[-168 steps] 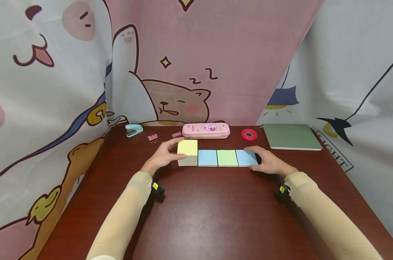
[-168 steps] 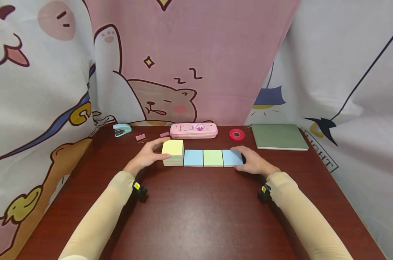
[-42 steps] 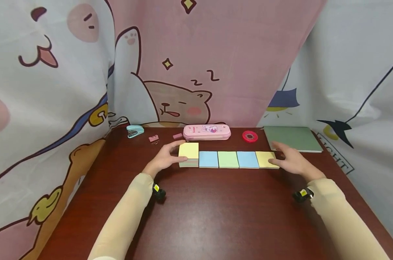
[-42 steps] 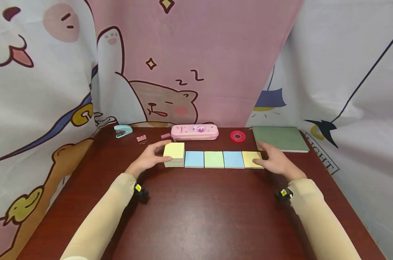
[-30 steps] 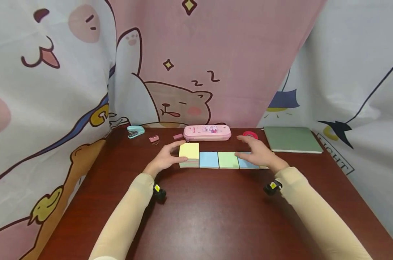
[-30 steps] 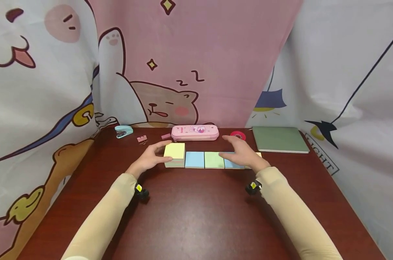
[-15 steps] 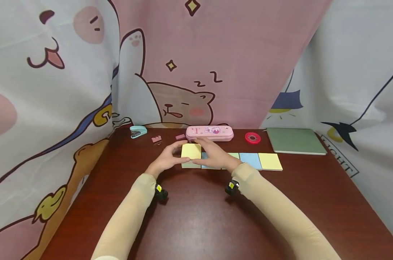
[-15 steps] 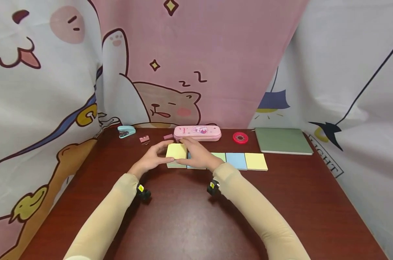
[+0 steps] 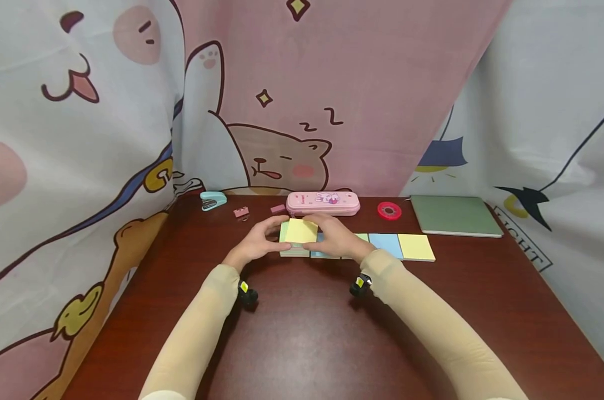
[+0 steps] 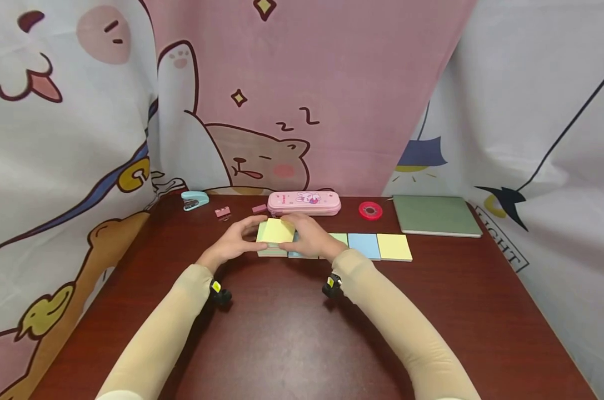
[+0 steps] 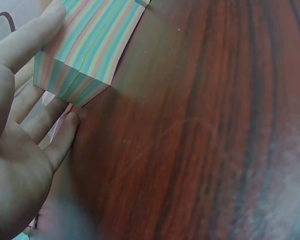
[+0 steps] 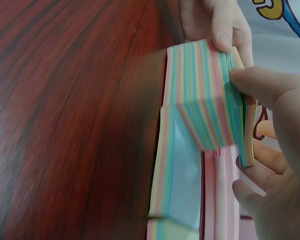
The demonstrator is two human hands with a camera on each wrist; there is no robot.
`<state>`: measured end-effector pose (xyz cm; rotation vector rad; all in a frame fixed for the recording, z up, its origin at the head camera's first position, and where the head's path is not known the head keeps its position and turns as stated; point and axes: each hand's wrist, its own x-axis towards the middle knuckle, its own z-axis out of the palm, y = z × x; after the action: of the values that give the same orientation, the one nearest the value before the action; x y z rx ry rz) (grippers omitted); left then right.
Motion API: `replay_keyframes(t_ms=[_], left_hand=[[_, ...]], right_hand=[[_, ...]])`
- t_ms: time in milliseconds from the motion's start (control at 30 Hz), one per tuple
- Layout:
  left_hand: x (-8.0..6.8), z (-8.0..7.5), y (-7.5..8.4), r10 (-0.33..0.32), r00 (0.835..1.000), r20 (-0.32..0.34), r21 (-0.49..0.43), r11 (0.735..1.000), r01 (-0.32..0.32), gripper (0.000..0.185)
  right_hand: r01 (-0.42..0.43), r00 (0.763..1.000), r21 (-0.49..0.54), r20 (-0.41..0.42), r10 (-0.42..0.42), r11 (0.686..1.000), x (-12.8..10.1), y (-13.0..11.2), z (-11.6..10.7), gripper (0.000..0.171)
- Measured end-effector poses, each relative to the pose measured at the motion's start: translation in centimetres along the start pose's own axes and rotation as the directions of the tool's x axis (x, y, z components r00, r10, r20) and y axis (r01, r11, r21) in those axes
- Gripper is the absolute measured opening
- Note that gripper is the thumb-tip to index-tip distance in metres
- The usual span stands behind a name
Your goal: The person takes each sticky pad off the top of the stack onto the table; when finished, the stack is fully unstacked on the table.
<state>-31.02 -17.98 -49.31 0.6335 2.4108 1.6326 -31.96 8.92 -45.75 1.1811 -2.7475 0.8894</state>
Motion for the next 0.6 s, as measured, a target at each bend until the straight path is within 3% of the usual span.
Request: replay_keyframes(t_ms=[133,300,600], left_hand=[[0.0,0.1,0.0,-0.018,1.0,-0.021,0.015,1.0,0.018,0.08],[-0.2,0.4,-0.2,-0.028,0.999,-0.042,0.031,0.999,0.029,0.081],[-0.2,0.5,-0.2,-0.023,0.999,-0.045,0.006,1.0,0.024,0.081]], right_hand=[[-0.051,0.998,0.045,-0.025,0.053,0.998,-1.6,1.0,-0.8,0.071],[-0.107,0.992,0.172,-0.048,0.116,0.979,-4.3,1.8,-1.7,0.069],[-0.127,0.99,0.297,-0.016,0.138,0.947,-8.2,0.1,-1.8,0.068]])
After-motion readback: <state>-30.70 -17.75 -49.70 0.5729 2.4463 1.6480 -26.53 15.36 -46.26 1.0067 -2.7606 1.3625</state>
